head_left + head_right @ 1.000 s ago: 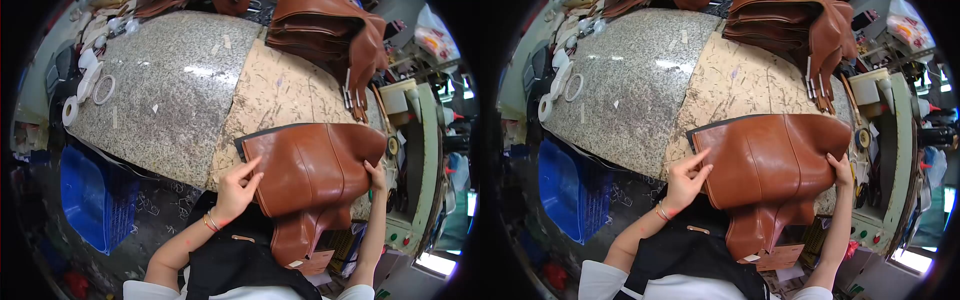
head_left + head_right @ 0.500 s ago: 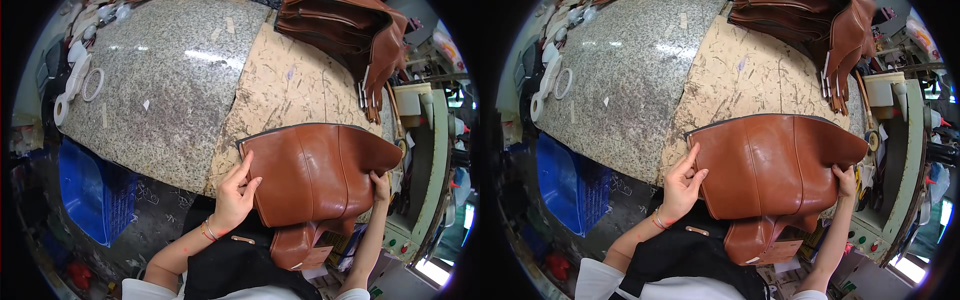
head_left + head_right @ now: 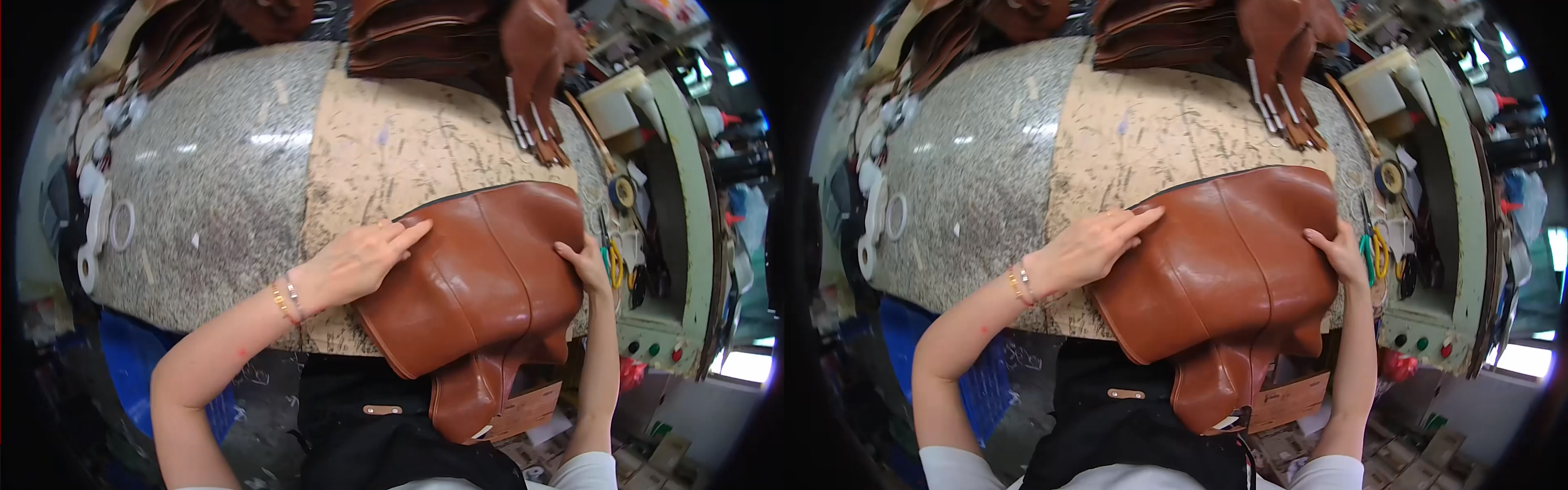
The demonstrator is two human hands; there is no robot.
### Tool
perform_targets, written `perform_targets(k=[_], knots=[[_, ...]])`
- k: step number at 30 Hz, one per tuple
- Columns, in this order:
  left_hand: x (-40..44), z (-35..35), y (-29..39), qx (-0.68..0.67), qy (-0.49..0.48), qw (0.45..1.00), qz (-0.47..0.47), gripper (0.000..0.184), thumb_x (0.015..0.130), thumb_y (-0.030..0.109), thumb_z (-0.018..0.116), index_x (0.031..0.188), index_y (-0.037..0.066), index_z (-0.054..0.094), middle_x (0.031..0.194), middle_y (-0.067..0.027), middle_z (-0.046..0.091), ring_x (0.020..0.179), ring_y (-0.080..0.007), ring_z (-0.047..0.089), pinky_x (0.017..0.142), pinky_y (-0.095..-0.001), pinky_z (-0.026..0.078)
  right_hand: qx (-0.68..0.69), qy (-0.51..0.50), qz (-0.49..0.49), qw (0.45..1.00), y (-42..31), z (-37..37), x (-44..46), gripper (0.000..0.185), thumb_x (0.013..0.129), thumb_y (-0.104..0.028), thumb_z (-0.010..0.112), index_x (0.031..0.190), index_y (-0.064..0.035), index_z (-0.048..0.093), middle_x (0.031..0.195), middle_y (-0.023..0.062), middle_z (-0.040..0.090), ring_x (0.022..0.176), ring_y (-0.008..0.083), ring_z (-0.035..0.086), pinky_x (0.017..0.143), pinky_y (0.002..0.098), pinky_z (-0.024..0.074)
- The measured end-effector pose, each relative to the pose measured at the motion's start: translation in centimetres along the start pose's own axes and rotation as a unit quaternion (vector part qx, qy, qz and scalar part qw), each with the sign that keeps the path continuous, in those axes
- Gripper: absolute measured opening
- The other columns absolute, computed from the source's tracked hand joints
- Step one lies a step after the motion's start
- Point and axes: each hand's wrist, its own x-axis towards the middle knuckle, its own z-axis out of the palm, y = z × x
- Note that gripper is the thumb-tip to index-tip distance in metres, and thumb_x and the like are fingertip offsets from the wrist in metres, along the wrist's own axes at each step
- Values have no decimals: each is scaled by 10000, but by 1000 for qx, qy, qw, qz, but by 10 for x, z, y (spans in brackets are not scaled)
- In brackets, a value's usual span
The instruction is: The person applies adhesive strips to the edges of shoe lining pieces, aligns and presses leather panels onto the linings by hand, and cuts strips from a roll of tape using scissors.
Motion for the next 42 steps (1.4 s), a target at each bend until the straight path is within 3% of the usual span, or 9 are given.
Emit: perform_targets(k=[9,13,14,17,24,30,33,38,42], knots=[[19,20,12,76,15,988,133,354,752,8,525,1104,-8,557,1240,-199,507,1157,-335,528,915,-377,481,13,99,-68,993,30,23,-4,398,894,-101,620,1256,23,515,1133,147,653,1050,208,620,897,316,473],[73,16,17,-21,-50,998,21,530,785,15,498,1314,28,480,1147,-186,539,1034,-308,568,832,-373,504,-48,126,-72,988,28,26,-7,365,904,-98,582,1253,1,540,1093,197,669,1024,280,657,858,342,495],[87,14,26,103,-113,988,21,580,797,14,474,1374,-6,416,1059,-166,511,937,-293,568,788,-368,505,-61,134,-87,985,27,27,-6,371,898,-88,580,1256,-1,539,1094,201,666,1027,297,652,865,352,494],[96,29,35,215,21,968,129,574,794,15,463,1357,-71,396,1018,-151,471,884,-277,561,758,-360,509,-119,162,-134,970,19,29,-8,393,881,-62,572,1268,-3,535,1105,215,654,1036,347,633,882,380,489],[136,33,35,198,-66,973,93,643,784,27,478,1397,-97,326,996,-167,524,828,-280,601,681,-378,526,-265,128,-127,947,-2,36,-13,438,845,6,545,1283,-16,542,966,242,630,872,414,599,789,434,485],[203,38,58,135,-91,987,13,588,850,76,477,1431,123,402,815,-166,623,601,-333,628,574,-409,532,-299,95,-87,945,1,38,-12,475,854,-15,525,1326,17,479,929,254,623,883,407,606,781,454,486],[240,43,63,122,-114,986,-12,545,867,61,452,1393,205,465,949,-182,645,722,-350,651,671,-418,544,-334,91,-51,937,-8,32,-7,558,846,-84,535,1383,0,411,880,257,635,821,417,621,764,470,497],[135,29,28,-76,15,993,86,388,944,116,434,1319,58,514,1312,-207,496,1206,-339,494,1032,-386,398,-392,53,-18,918,-10,30,7,664,799,-146,552,1424,-30,361,730,246,639,703,431,626,738,489,506],[-52,6,35,87,-108,983,-121,555,962,199,451,1463,17,298,1536,-163,252,1436,-299,214,1157,-480,172,-362,44,-40,930,-5,25,8,650,793,-169,553,1407,-26,395,728,245,642,719,419,637,746,476,518]])
